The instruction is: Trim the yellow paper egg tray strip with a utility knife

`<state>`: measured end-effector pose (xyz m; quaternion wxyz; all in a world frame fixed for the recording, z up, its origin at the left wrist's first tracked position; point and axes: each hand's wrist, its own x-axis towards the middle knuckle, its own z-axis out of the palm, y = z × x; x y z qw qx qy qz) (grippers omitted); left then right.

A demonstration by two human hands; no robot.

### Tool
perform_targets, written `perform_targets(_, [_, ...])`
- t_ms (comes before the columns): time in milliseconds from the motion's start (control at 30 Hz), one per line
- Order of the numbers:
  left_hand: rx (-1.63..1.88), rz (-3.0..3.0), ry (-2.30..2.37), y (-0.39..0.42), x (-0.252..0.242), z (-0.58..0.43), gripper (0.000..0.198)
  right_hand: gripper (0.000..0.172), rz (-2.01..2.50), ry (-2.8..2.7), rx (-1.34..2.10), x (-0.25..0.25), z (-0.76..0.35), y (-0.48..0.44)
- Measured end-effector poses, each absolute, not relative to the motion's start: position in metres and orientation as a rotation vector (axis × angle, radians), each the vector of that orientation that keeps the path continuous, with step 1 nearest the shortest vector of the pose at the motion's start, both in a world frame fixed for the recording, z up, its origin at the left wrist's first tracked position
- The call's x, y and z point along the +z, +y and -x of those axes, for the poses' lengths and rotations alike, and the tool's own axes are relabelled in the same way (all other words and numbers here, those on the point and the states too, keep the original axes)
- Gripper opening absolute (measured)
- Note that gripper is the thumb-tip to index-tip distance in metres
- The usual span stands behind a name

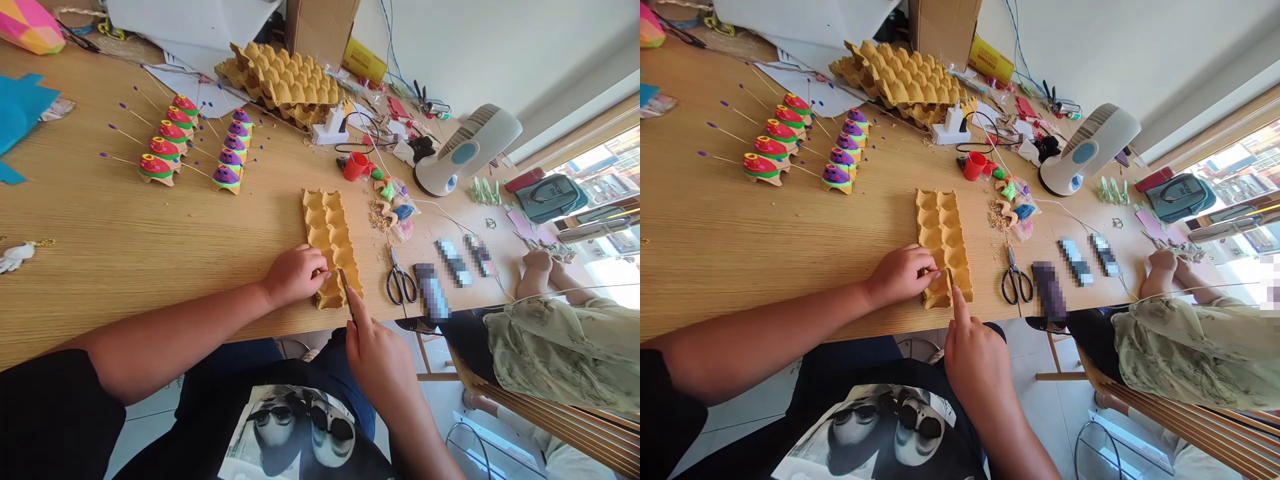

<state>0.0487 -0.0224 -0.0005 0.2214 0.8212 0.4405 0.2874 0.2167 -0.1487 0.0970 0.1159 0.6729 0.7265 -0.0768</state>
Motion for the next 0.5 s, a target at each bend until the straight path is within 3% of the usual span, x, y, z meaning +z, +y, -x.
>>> perform_targets(500, [0.788, -2.26, 1.226, -0.0233, 0.0016, -0.0492, 0.019, 0.062, -1.865, 2.045, -0.131, 0.0984, -0.2069, -0.1396])
